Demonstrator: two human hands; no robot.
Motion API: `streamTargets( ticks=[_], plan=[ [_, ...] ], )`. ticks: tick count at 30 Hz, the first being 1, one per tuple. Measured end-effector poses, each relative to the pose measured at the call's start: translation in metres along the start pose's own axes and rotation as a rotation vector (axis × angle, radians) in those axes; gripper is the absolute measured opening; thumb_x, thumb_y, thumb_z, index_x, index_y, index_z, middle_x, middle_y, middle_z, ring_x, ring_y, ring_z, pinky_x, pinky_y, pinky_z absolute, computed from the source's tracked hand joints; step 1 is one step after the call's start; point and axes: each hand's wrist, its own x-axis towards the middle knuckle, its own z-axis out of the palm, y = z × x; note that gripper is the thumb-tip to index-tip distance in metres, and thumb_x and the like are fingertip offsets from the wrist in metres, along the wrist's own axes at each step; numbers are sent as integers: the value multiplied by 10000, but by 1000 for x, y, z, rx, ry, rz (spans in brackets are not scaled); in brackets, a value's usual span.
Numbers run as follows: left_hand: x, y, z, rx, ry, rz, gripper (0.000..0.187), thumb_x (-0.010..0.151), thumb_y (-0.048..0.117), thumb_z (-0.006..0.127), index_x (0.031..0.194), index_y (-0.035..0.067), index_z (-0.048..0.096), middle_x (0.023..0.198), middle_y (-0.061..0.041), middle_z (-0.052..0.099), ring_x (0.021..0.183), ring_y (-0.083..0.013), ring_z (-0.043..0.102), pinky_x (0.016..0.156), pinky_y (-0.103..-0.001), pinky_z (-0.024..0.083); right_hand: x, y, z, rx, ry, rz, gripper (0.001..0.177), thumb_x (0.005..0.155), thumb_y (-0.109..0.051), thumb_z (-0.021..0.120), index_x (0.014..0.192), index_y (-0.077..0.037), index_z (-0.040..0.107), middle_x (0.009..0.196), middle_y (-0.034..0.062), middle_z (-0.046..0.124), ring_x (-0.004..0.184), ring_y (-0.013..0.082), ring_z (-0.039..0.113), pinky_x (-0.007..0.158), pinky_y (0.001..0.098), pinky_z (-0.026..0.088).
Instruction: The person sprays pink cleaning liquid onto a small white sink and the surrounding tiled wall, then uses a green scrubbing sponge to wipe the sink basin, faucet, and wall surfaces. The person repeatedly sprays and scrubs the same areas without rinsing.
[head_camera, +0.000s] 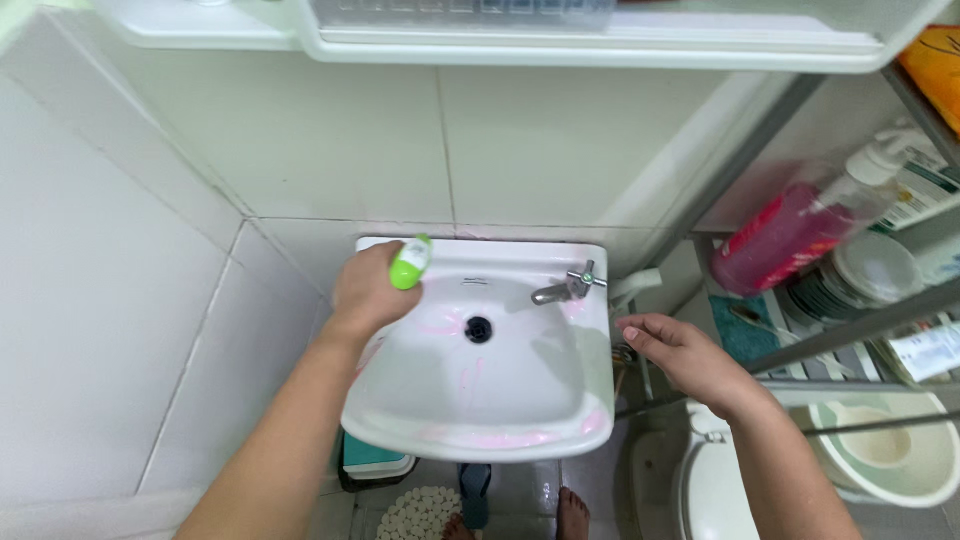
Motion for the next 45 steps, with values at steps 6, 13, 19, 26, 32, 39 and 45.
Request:
streamTargets(
  ticks=[6, 13, 19, 26, 32, 39, 45],
  plan=[
    [-26, -60, -34, 36, 233, -206, 374, 694, 221, 744, 1048, 102, 730, 990, -184, 747, 971, -408, 698, 852, -504, 545, 17, -15, -15, -50, -69, -86, 447, 964, -377, 575, 1307, -122, 702, 1224, 63, 780, 1225, 176, 652, 1057, 341, 468],
    [-54, -71, -28, -70, 11, -144, 407, 672, 249, 790, 1051, 107, 742, 965, -159, 769, 956, -372, 724, 840, -457, 561, 25, -21, -22, -66, -76, -66, 446, 954, -379, 581, 1309, -136, 703, 1268, 57, 757, 1262, 172, 628, 1073, 356, 447],
    [-104, -84, -16, -213, -229, -229, 524, 614, 210, 794, 1125, 116, 724, 1028, -143, 792, 990, -319, 769, 874, -423, 595, 32, -12, -31, -123, -77, -17, 468, 959, -403, 579, 1348, -165, 684, 1312, 56, 742, 1313, 181, 609, 1104, 361, 430],
    [-124, -79, -18, 88, -323, -291, 530, 678, 219, 750, 1203, 144, 737, 1127, -121, 761, 1091, -319, 710, 970, -420, 557, 35, -9, -28, -107, -94, -29, 473, 954, -404, 582, 1335, -146, 697, 1322, 57, 733, 1317, 184, 605, 1114, 363, 422],
    [-117, -42, 5, -65, -450, -304, 672, 652, 196, 774, 1313, 191, 652, 1223, -97, 713, 1159, -253, 694, 1042, -386, 503, 35, -16, -22, -101, -109, -26, 459, 966, -382, 570, 1334, -140, 697, 1294, 65, 743, 1290, 188, 615, 1095, 360, 432],
    [-98, 20, 31, -130, -555, -11, 566, 664, 190, 731, 1227, 139, 710, 1101, -138, 757, 1063, -300, 711, 950, -386, 550, 32, -15, -19, -88, -146, -108, 449, 970, -374, 575, 1319, -115, 689, 1254, 73, 767, 1240, 189, 662, 1066, 346, 471],
    [-77, 52, 29, -209, -358, 173, 436, 675, 203, 744, 1102, 112, 737, 1033, -116, 752, 1004, -325, 698, 888, -410, 549, 32, -11, -24, -77, -80, -94, 448, 959, -369, 581, 1317, -126, 698, 1271, 55, 754, 1255, 171, 636, 1071, 341, 446]
  ],
)
